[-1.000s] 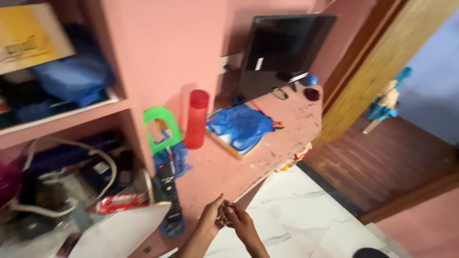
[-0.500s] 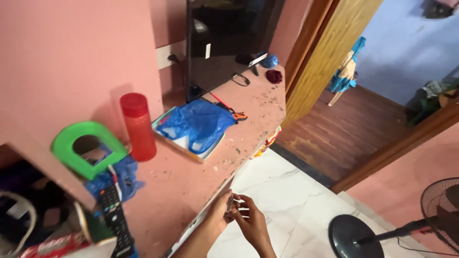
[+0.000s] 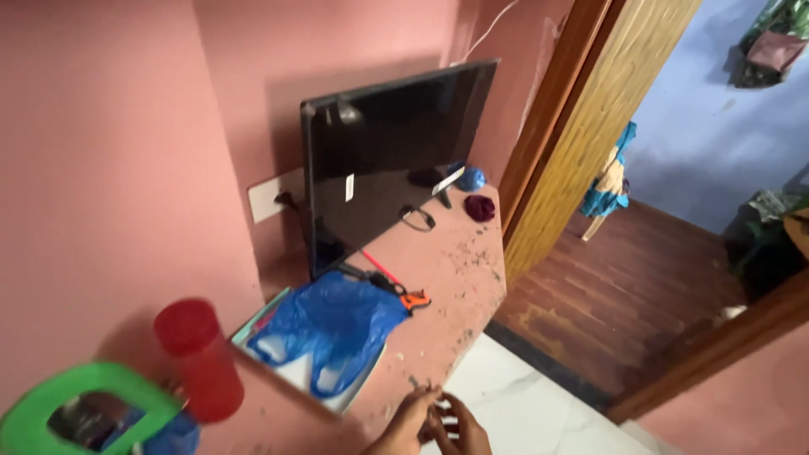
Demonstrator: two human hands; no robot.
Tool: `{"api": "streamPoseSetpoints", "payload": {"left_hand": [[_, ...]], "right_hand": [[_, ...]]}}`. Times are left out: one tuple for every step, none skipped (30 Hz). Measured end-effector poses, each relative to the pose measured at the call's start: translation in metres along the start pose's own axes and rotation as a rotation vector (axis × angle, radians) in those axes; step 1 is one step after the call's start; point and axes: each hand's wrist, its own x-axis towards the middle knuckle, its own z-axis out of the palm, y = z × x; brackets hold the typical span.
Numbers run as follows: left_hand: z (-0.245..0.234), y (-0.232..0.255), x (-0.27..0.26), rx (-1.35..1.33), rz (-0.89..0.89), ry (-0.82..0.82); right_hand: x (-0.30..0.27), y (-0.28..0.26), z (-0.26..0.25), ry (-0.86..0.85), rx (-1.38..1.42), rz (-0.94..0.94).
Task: Organize and sort various household items, books, and documents on a shelf.
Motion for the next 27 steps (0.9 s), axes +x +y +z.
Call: {"api": "streamPoseSetpoints", "payload": {"left_hand": [[-0.007,-0.013,0.014,0.022,0.025,-0.026],[-0.008,-0.027,0.026,0.046,0.055,-0.054],[-0.014,-0.021,0.062,0.070,0.086,-0.082],[-0.020,-0.023,0.095,0.087,0.113,-0.106],[-0.027,-0.028,0.128,0.105,0.140,-0.129],[-0.041,-0.026,0.174,0.116,0.167,-0.150],[-0.050,-0.028,0.219,0.128,0.194,-0.170],[-0.053,-0.032,0.264,0.137,0.223,-0.186],[-0.032,-0.013,0.258,0.129,0.239,-0.179],[-0.010,0.003,0.252,0.231,0.275,-0.122],[0.013,0.019,0.245,0.333,0.309,-0.062],[0.045,0.036,0.230,0.314,0.322,-0.050],[0.078,0.054,0.213,0.382,0.318,-0.018],[0.109,0.080,0.195,0.461,0.318,0.016],[0.127,0.094,0.203,0.453,0.334,0.031],[0.144,0.110,0.210,0.512,0.313,0.014],[0.160,0.127,0.216,0.571,0.291,-0.002],[0.186,0.153,0.206,0.568,0.309,0.010],[0.211,0.179,0.196,0.672,0.276,0.012],[0.235,0.197,0.182,0.765,0.233,0.018],[0.240,0.211,0.188,0.750,0.242,0.034],[0.244,0.227,0.193,0.790,0.267,-0.015],[0.247,0.244,0.197,0.830,0.292,-0.064],[0.263,0.265,0.183,0.829,0.305,-0.044],[0.280,0.286,0.169,0.897,0.332,-0.031],[0.296,0.304,0.154,0.967,0.353,-0.020],[0.304,0.320,0.152,0.965,0.359,-0.002]], "right_hand": [[0.018,0.019,0.003,0.022,-0.047,0.013],[0.040,0.037,0.006,0.046,-0.093,0.020],[0.063,0.033,0.002,0.049,-0.086,0.004],[0.082,0.031,-0.004,0.024,-0.087,-0.019],[0.101,0.031,-0.010,-0.001,-0.087,-0.043],[0.117,0.030,-0.018,-0.010,-0.089,-0.053],[0.134,0.029,-0.027,-0.051,-0.096,-0.080],[0.151,0.028,-0.036,-0.098,-0.104,-0.110],[0.167,0.026,-0.047,-0.112,-0.108,-0.122],[0.182,0.025,-0.060,-0.160,-0.118,-0.151],[0.197,0.025,-0.074,-0.209,-0.128,-0.179],[0.210,0.024,-0.091,-0.230,-0.140,-0.189],[0.223,0.022,-0.110,-0.284,-0.157,-0.214],[0.239,0.015,-0.124,-0.334,-0.163,-0.246],[0.248,-0.006,-0.146,-0.351,-0.165,-0.262],[0.258,-0.029,-0.166,-0.385,-0.168,-0.291],[0.267,-0.052,-0.187,-0.419,-0.172,-0.320],[0.281,-0.070,-0.203,-0.430,-0.172,-0.339],[0.293,-0.088,-0.219,-0.434,-0.229,-0.378],[0.301,-0.103,-0.235,-0.447,-0.290,-0.408],[0.302,-0.125,-0.248,-0.467,-0.296,-0.419],[0.304,-0.149,-0.258,-0.457,-0.314,-0.458],[0.304,-0.172,-0.268,-0.447,-0.331,-0.496],[0.309,-0.191,-0.276,-0.461,-0.326,-0.514],[0.312,-0.210,-0.284,-0.499,-0.347,-0.509],[0.314,-0.227,-0.291,-0.535,-0.368,-0.499],[0.317,-0.241,-0.296,-0.547,-0.363,-0.512]]}}
